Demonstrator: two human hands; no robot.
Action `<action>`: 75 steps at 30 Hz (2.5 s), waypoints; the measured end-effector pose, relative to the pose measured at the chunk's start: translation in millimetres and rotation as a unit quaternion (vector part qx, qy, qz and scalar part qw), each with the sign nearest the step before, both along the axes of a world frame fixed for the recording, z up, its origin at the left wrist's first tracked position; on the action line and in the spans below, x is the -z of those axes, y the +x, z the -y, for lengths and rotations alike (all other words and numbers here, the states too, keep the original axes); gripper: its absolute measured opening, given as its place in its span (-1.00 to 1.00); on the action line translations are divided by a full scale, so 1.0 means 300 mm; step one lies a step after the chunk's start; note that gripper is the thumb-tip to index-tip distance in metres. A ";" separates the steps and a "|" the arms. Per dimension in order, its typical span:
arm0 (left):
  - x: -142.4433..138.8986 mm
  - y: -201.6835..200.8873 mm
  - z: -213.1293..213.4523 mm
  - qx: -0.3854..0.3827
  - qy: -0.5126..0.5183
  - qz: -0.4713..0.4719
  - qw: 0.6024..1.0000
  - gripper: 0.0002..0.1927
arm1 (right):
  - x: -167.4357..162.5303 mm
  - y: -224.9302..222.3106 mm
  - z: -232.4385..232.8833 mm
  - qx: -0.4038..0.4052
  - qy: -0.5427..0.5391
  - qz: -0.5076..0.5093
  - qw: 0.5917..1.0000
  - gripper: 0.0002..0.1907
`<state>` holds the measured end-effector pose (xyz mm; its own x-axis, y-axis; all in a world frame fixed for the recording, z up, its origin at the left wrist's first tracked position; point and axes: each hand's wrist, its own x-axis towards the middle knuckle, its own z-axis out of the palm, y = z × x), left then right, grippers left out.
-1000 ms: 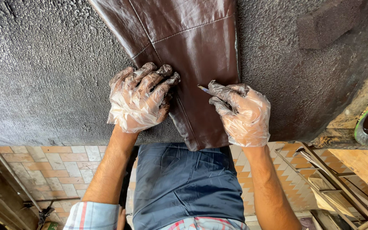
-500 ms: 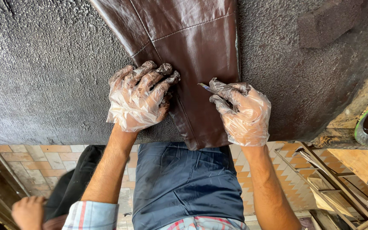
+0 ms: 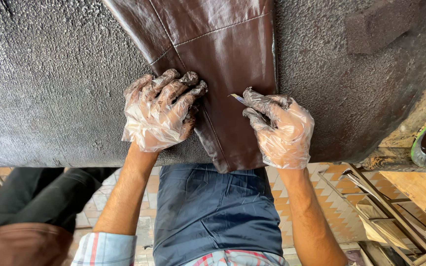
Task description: The person rubs dark dye into the sleeve of a brown leather jacket laid on a padded table, using a small sponge by hand. They dip the sponge into a bowl of dye, work the dye along seams with a small blade-like tool, wipe the surface, and finally lift and wring the jacket sleeve.
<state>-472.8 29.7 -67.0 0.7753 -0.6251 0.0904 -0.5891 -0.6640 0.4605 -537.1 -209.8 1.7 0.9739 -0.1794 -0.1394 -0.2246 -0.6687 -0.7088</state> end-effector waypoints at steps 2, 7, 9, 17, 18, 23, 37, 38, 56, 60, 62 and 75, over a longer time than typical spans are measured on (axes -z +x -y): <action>-0.001 0.000 0.001 -0.002 -0.010 0.009 1.000 -0.51 | 0.000 0.001 0.000 -0.005 -0.008 -0.004 1.000 -0.62; -0.002 0.002 0.002 0.001 -0.006 0.015 1.000 -0.53 | 0.001 0.004 0.003 -0.009 -0.014 -0.008 1.000 -0.63; -0.003 0.002 0.003 0.000 -0.004 0.020 1.000 -0.53 | 0.001 0.005 0.006 -0.015 -0.019 -0.006 1.000 -0.64; -0.001 0.002 0.005 -0.006 -0.011 0.019 1.000 -0.53 | 0.005 0.003 0.013 -0.029 -0.022 -0.004 0.999 -0.64; 0.000 0.002 0.005 -0.004 -0.008 0.017 1.000 -0.53 | 0.006 0.003 0.013 -0.028 -0.021 -0.004 0.999 -0.64; 0.004 0.000 0.006 -0.003 -0.007 0.018 1.000 -0.53 | 0.011 -0.005 0.011 -0.034 -0.020 0.007 0.999 -0.64; -0.025 0.011 0.005 0.007 0.003 -0.006 1.000 -0.47 | 0.024 0.022 -0.030 -0.041 -0.117 0.007 0.992 -0.69; -0.024 0.012 0.004 0.009 0.003 -0.009 1.000 -0.47 | 0.023 0.026 -0.033 -0.050 -0.119 -0.005 0.992 -0.68; -0.011 0.003 -0.018 0.007 0.002 -0.020 1.000 -0.40 | 0.060 0.033 -0.062 0.029 -0.098 -0.079 0.992 -0.73; -0.001 0.003 -0.024 0.017 0.007 -0.032 0.999 -0.40 | -0.002 0.018 -0.024 -0.038 -0.088 -0.027 0.995 -0.59; 0.001 0.002 -0.024 0.016 0.013 -0.036 0.999 -0.41 | -0.019 0.007 -0.018 0.006 0.039 -0.080 0.996 -0.61; 0.008 -0.008 -0.024 0.005 0.001 -0.020 1.000 -0.43 | -0.009 -0.014 -0.033 -0.046 -0.073 -0.038 0.996 -0.62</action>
